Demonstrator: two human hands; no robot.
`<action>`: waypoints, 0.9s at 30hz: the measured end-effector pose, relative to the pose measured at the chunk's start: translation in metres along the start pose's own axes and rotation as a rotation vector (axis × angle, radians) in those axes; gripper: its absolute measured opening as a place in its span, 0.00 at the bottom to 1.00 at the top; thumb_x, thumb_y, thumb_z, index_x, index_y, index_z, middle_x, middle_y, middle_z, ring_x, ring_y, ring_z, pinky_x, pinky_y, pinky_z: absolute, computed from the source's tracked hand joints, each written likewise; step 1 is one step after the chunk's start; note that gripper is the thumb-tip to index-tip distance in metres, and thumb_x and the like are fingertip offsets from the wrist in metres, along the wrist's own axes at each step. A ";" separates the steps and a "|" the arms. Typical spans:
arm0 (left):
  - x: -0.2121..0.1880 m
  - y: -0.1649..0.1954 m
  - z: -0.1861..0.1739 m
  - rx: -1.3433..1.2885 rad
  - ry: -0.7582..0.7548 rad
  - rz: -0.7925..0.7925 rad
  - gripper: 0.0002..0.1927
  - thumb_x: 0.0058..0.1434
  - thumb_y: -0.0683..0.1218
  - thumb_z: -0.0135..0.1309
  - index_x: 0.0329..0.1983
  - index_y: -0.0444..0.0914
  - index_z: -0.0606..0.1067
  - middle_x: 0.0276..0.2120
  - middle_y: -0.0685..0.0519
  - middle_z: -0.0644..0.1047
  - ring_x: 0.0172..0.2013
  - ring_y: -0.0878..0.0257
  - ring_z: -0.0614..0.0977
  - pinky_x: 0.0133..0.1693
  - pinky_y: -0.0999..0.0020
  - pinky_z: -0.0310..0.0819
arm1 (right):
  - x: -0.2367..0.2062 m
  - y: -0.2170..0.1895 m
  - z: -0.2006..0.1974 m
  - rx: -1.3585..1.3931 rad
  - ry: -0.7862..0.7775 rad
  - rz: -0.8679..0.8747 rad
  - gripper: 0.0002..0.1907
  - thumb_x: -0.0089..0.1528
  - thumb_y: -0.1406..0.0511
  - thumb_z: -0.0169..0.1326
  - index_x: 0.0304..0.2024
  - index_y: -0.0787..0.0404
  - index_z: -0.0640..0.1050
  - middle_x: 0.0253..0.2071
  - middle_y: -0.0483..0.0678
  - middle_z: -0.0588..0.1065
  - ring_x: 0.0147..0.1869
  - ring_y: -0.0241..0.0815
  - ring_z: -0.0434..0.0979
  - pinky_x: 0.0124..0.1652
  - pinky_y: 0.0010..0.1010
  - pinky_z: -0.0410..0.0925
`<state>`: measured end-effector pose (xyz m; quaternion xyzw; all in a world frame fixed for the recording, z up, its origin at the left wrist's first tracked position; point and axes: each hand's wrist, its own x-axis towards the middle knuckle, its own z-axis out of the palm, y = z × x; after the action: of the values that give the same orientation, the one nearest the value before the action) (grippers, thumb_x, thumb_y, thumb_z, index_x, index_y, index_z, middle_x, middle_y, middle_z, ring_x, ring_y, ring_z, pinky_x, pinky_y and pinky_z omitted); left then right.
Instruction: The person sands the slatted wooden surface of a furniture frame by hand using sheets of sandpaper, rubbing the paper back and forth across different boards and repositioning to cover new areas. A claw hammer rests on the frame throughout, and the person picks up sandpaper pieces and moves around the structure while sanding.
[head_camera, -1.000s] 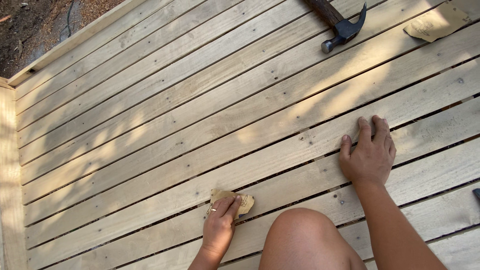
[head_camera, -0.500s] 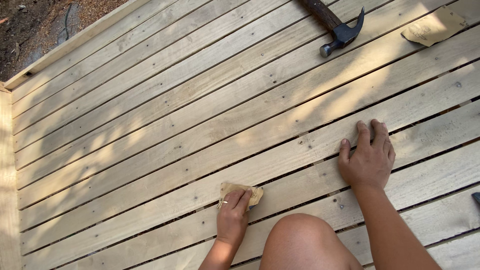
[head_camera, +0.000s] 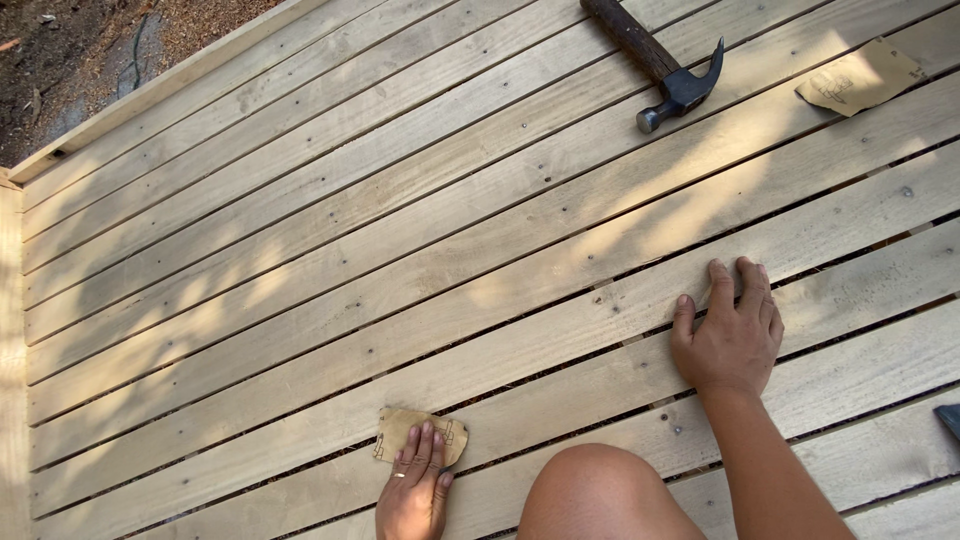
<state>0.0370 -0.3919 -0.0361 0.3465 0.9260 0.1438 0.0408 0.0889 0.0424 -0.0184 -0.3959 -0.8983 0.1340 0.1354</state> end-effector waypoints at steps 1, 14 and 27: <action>0.012 0.016 0.006 -0.014 -0.030 0.034 0.27 0.64 0.50 0.54 0.66 0.37 0.71 0.69 0.47 0.67 0.69 0.50 0.64 0.64 0.52 0.60 | 0.000 0.000 0.000 0.003 -0.002 0.005 0.30 0.69 0.52 0.44 0.72 0.53 0.66 0.75 0.55 0.58 0.81 0.52 0.50 0.72 0.49 0.49; 0.075 0.053 0.005 -0.052 -0.286 0.346 0.29 0.67 0.48 0.51 0.73 0.48 0.65 0.74 0.57 0.60 0.73 0.59 0.57 0.69 0.48 0.48 | 0.003 0.004 -0.001 0.017 -0.025 0.004 0.31 0.68 0.51 0.44 0.72 0.53 0.65 0.75 0.54 0.56 0.81 0.52 0.49 0.72 0.50 0.48; 0.120 0.126 0.025 -0.131 -0.281 0.543 0.28 0.68 0.54 0.48 0.72 0.45 0.68 0.74 0.54 0.63 0.73 0.58 0.60 0.69 0.49 0.53 | 0.001 0.002 0.002 0.009 0.014 -0.010 0.31 0.68 0.52 0.45 0.71 0.55 0.67 0.75 0.56 0.58 0.81 0.54 0.51 0.71 0.50 0.48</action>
<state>0.0303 -0.2167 -0.0202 0.5941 0.7738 0.1596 0.1509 0.0893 0.0446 -0.0206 -0.3918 -0.8986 0.1348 0.1442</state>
